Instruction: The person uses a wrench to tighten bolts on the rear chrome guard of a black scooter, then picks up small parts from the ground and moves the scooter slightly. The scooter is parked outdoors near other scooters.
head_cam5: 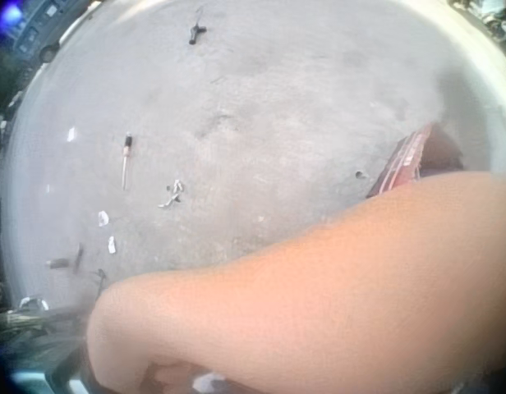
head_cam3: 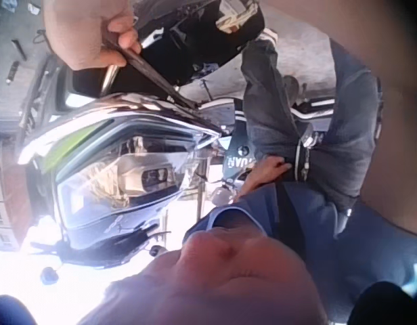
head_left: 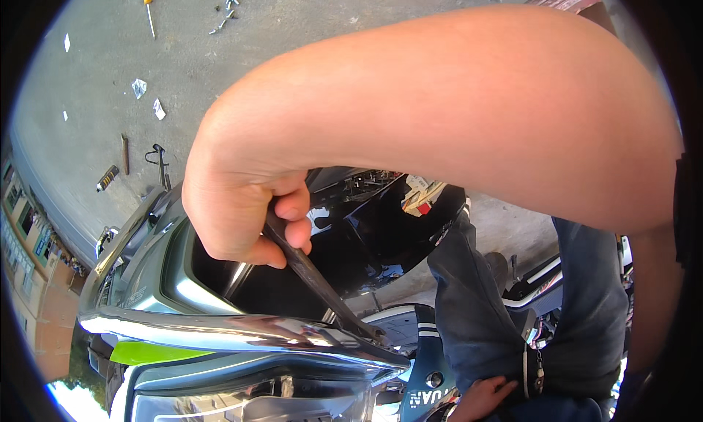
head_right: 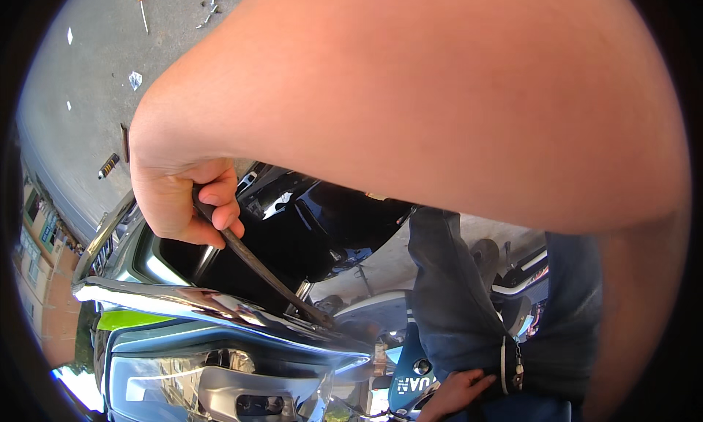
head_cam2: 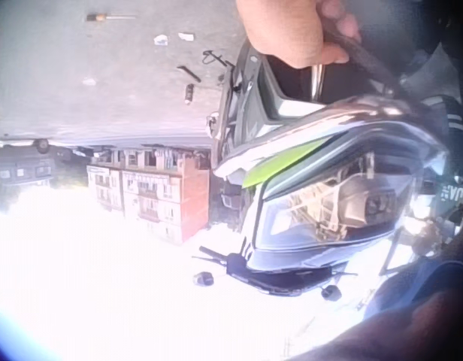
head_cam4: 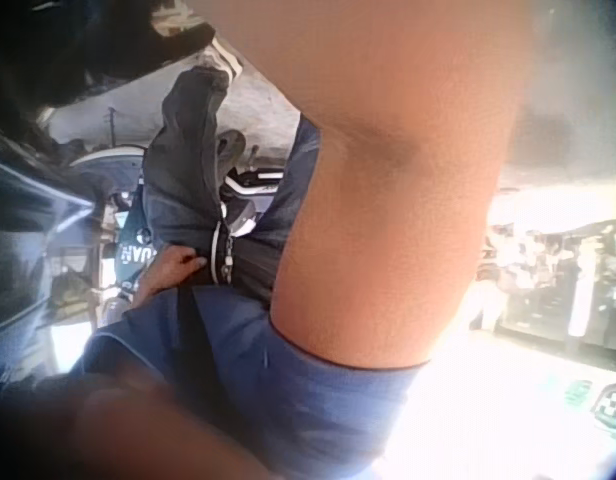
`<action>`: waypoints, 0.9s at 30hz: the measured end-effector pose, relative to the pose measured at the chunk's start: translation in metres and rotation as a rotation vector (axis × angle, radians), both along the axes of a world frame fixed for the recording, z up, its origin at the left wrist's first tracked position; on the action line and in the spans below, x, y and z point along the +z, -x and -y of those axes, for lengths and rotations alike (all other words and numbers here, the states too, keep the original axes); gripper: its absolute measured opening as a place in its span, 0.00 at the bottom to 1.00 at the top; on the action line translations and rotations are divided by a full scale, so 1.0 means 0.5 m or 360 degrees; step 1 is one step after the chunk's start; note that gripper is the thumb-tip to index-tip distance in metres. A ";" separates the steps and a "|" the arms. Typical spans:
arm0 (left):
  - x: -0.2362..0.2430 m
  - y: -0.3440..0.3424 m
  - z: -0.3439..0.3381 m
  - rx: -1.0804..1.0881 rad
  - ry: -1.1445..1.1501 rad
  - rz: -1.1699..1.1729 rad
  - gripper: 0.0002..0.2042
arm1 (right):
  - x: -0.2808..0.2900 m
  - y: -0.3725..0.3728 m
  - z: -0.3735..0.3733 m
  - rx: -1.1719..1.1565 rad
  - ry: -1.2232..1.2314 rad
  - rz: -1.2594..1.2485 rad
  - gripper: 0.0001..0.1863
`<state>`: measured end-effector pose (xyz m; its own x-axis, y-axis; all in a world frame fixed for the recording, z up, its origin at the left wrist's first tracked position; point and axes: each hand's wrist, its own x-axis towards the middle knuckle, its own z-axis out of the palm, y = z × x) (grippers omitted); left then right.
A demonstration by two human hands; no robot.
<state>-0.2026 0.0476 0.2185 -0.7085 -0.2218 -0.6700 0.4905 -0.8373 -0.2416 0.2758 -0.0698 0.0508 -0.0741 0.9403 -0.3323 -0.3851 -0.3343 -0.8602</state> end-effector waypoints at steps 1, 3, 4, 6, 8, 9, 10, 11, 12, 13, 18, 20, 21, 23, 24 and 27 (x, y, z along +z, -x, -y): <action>0.005 -0.001 0.000 -0.0047 -0.0015 -0.0100 0.17 | 0.003 -0.008 -0.006 0.0047 0.0016 -0.0030 0.07; 0.021 -0.008 0.002 0.0259 -0.0154 0.0258 0.18 | 0.011 -0.023 -0.009 0.0108 0.0072 -0.0047 0.06; 0.028 -0.014 0.005 0.0377 -0.0194 0.0461 0.19 | 0.015 -0.026 -0.007 0.0102 0.0096 -0.0049 0.06; 0.035 -0.029 0.010 0.0298 -0.0109 0.0453 0.18 | 0.019 -0.027 -0.001 0.0071 -0.0040 -0.0008 0.06; 0.041 -0.042 0.025 0.0238 -0.0064 0.0553 0.16 | 0.018 -0.018 0.007 -0.0012 -0.0002 0.0086 0.06; 0.042 -0.046 0.034 0.0298 -0.0012 0.0838 0.16 | 0.016 -0.013 0.010 -0.0057 0.0040 0.0123 0.06; 0.042 -0.046 0.041 0.0380 0.0007 0.0905 0.14 | 0.016 0.000 0.007 -0.0111 0.0089 0.0159 0.06; 0.045 -0.045 0.047 0.0463 0.0016 0.0961 0.12 | 0.013 0.008 0.004 -0.0134 0.0201 0.0198 0.06; 0.048 -0.042 0.052 0.0545 0.0017 0.1017 0.10 | 0.010 0.017 0.000 -0.0176 0.0201 0.0196 0.06; 0.052 -0.035 0.057 0.0622 0.0020 0.1074 0.08 | 0.007 0.020 -0.004 -0.0161 0.0175 0.0212 0.06; 0.073 0.019 0.080 0.0722 0.0154 0.1290 0.08 | -0.014 -0.011 -0.002 -0.0262 0.0266 0.0212 0.08; 0.067 0.053 0.106 0.0801 0.0166 0.1367 0.09 | -0.018 -0.024 0.034 -0.0289 0.0131 0.0115 0.09; 0.063 0.071 0.124 0.0869 0.0141 0.1383 0.10 | -0.022 -0.014 0.056 -0.0374 0.0150 0.0088 0.09; 0.050 0.098 0.158 0.1018 0.0240 0.1362 0.10 | -0.027 0.006 0.151 -0.0435 0.0059 0.0022 0.10; 0.035 0.109 0.174 0.1089 0.0308 0.1377 0.10 | -0.025 0.025 0.211 -0.0548 0.0086 -0.0016 0.10; -0.017 0.134 0.183 0.1130 0.0626 0.1323 0.11 | -0.027 0.119 0.396 -0.0946 0.0388 -0.0145 0.12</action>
